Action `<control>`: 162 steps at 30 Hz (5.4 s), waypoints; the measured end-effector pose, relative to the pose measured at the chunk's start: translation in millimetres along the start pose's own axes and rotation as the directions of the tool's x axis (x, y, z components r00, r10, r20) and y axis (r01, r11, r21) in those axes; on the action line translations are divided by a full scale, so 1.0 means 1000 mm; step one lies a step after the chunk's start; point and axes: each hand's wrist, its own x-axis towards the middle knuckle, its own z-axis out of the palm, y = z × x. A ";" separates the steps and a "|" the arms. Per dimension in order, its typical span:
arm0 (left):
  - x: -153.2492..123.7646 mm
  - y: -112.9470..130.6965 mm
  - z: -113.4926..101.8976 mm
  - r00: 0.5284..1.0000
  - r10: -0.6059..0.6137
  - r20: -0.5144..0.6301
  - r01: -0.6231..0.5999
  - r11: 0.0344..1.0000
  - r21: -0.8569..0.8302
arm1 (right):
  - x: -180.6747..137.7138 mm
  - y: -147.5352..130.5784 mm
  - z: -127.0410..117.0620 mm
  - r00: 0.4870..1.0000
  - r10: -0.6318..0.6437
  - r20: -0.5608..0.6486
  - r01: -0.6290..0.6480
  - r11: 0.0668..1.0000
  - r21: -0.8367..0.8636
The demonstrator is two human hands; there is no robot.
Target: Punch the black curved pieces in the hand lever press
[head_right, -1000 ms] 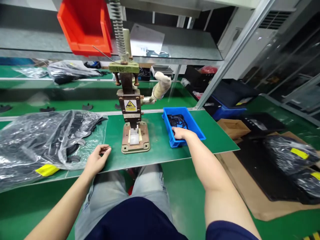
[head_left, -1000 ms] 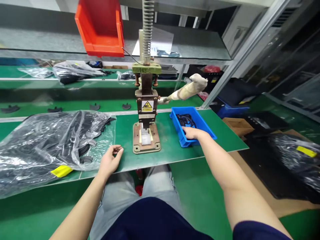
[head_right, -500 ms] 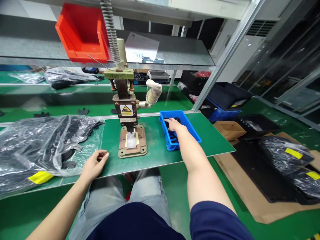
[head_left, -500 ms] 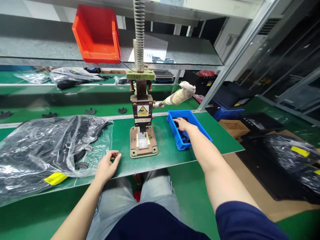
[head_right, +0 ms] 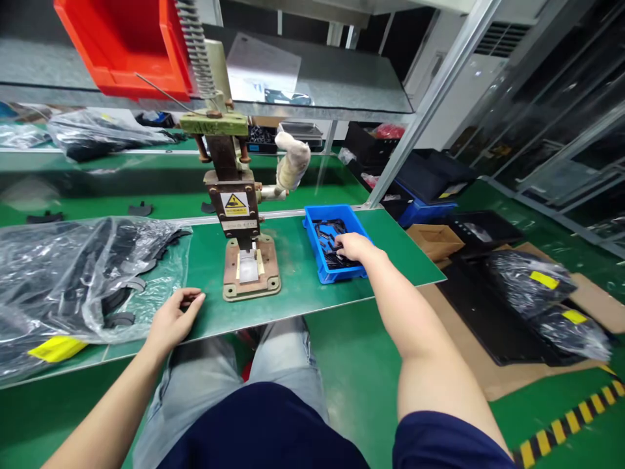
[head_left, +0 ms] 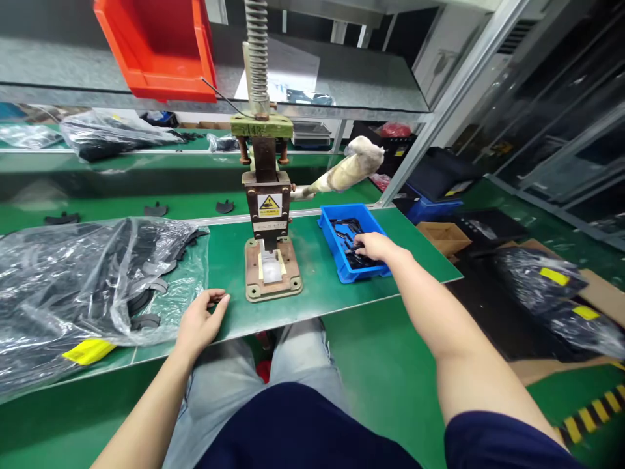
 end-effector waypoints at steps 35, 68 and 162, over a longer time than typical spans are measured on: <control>-0.038 0.120 -0.018 0.773 0.625 0.108 -0.602 0.776 -0.186 | -0.110 -0.221 0.062 0.463 -0.665 -0.586 0.882 0.410 0.232; 0.112 0.096 0.026 0.762 0.512 0.397 -0.648 0.605 0.463 | -0.109 -0.201 -0.082 0.127 -0.100 -0.987 0.974 0.202 0.105; 0.150 0.138 0.030 0.727 -0.329 0.602 0.440 0.897 -0.041 | -0.089 -0.214 0.003 -0.028 0.065 -0.997 0.944 0.329 -0.005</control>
